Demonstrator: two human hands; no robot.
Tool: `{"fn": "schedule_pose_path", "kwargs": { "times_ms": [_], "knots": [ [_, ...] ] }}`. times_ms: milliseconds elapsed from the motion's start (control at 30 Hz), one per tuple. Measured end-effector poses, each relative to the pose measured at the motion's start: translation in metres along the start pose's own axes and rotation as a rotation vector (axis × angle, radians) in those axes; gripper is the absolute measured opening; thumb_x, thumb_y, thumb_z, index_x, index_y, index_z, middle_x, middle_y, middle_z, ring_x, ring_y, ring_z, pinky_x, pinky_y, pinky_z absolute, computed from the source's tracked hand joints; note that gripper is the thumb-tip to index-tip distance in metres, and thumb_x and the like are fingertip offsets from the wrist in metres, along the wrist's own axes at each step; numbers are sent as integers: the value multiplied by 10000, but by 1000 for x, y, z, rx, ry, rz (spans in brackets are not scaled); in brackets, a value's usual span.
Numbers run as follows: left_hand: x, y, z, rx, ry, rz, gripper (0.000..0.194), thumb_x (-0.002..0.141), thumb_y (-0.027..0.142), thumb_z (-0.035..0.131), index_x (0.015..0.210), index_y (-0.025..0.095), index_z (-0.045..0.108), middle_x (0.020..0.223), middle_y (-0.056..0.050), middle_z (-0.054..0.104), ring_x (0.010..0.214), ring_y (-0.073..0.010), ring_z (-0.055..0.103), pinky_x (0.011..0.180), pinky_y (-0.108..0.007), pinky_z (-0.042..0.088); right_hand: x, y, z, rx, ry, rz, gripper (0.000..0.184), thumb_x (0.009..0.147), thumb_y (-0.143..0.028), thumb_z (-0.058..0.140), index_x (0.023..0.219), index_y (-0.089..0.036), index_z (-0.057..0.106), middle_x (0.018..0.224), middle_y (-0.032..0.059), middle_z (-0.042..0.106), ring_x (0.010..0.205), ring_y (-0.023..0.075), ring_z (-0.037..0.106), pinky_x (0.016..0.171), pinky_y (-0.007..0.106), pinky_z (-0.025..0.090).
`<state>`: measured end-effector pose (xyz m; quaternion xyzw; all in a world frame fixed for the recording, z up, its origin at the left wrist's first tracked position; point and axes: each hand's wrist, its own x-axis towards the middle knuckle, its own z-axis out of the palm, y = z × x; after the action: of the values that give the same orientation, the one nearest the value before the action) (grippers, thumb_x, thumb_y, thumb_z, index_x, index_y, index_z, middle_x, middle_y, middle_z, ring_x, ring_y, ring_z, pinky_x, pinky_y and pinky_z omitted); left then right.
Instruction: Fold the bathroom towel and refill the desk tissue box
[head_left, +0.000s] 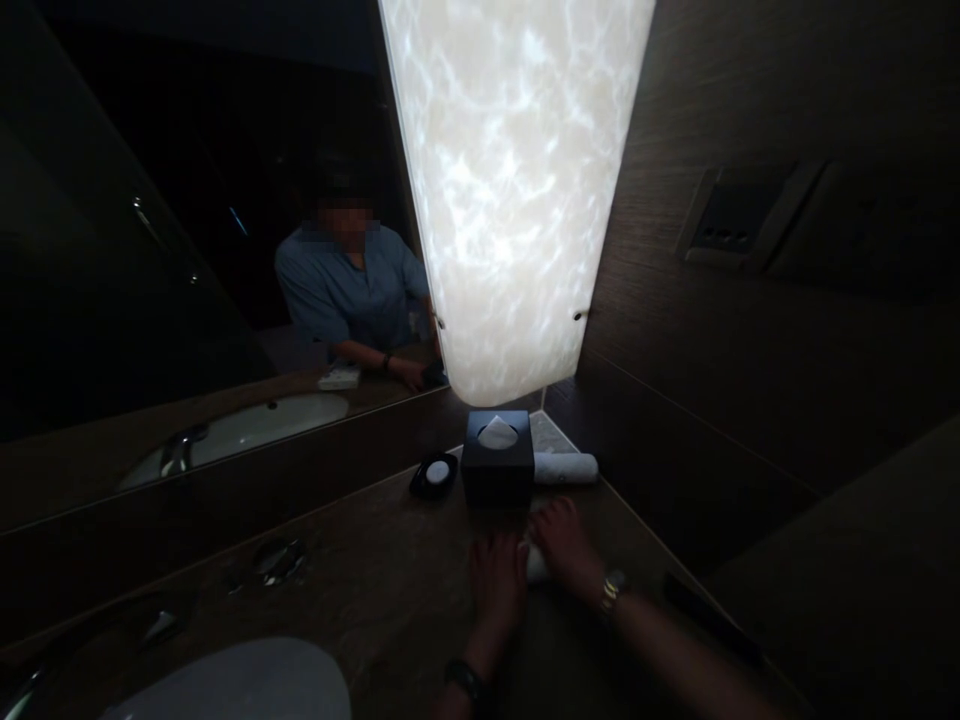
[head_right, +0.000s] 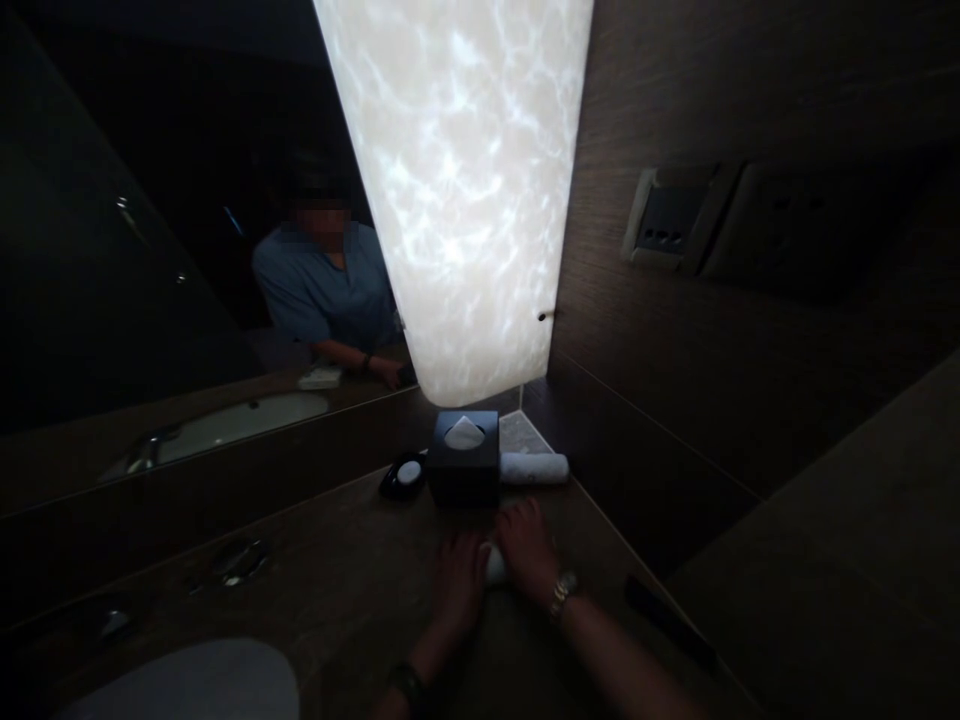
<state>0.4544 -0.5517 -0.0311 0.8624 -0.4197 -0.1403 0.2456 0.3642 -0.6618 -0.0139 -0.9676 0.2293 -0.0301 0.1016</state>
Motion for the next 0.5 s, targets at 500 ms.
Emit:
{"fn": "schedule_pose_path", "kwargs": {
  "times_ms": [500],
  "knots": [
    [40,-9,12,-321,189,-96,292,899,293,499,992,155,739,1120,-156,707,1118,-331,587,1078,-525,366,-27,44,14,-108,35,-46,541,905,-22,448,1428,-152,488,1399,140,549,1230,308,526,1092,506,415]
  ]
}}
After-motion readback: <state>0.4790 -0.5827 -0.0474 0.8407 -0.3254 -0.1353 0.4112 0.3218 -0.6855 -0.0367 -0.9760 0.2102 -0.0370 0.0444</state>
